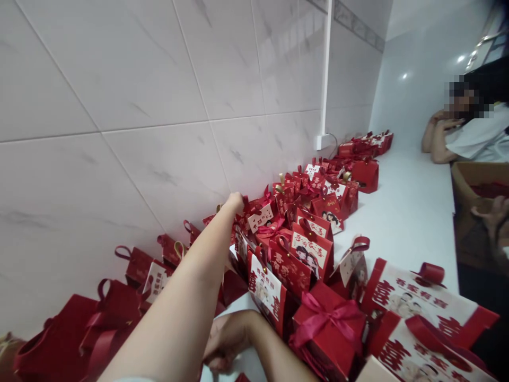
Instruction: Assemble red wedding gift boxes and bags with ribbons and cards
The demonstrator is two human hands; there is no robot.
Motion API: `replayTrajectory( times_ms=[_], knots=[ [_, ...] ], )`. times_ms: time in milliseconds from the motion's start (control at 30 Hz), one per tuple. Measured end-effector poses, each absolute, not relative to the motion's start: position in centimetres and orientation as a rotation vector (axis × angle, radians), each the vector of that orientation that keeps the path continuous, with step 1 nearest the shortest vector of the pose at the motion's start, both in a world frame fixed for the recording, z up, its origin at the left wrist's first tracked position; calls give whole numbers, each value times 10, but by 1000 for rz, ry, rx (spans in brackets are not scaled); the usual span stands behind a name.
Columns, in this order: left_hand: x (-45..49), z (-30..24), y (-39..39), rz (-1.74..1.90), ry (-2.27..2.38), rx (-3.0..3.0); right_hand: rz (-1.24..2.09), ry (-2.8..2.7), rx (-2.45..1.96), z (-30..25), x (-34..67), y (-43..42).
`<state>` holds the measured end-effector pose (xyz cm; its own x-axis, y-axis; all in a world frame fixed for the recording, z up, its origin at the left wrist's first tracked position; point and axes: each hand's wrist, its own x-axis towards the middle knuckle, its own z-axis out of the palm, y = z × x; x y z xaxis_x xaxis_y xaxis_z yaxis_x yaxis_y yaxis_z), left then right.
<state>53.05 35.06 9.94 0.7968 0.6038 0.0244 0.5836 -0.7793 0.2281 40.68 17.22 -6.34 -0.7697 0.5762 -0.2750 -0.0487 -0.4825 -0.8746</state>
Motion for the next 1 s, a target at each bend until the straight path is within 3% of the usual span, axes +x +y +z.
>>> replayTrajectory(
  times_ms=[200, 700, 833, 1000],
  knots=[
    [530, 93, 357, 134, 1067, 2849, 2340, -1277, -758, -67, 405, 176],
    [518, 78, 354, 170, 903, 2941, 2339, -1227, -753, -70, 402, 176],
    [508, 99, 357, 233, 974, 2976, 2325, -1239, -740, -65, 406, 173],
    [479, 128, 369, -31, 1235, 2897, 2277, -1228, -753, -61, 408, 168]
  ],
)
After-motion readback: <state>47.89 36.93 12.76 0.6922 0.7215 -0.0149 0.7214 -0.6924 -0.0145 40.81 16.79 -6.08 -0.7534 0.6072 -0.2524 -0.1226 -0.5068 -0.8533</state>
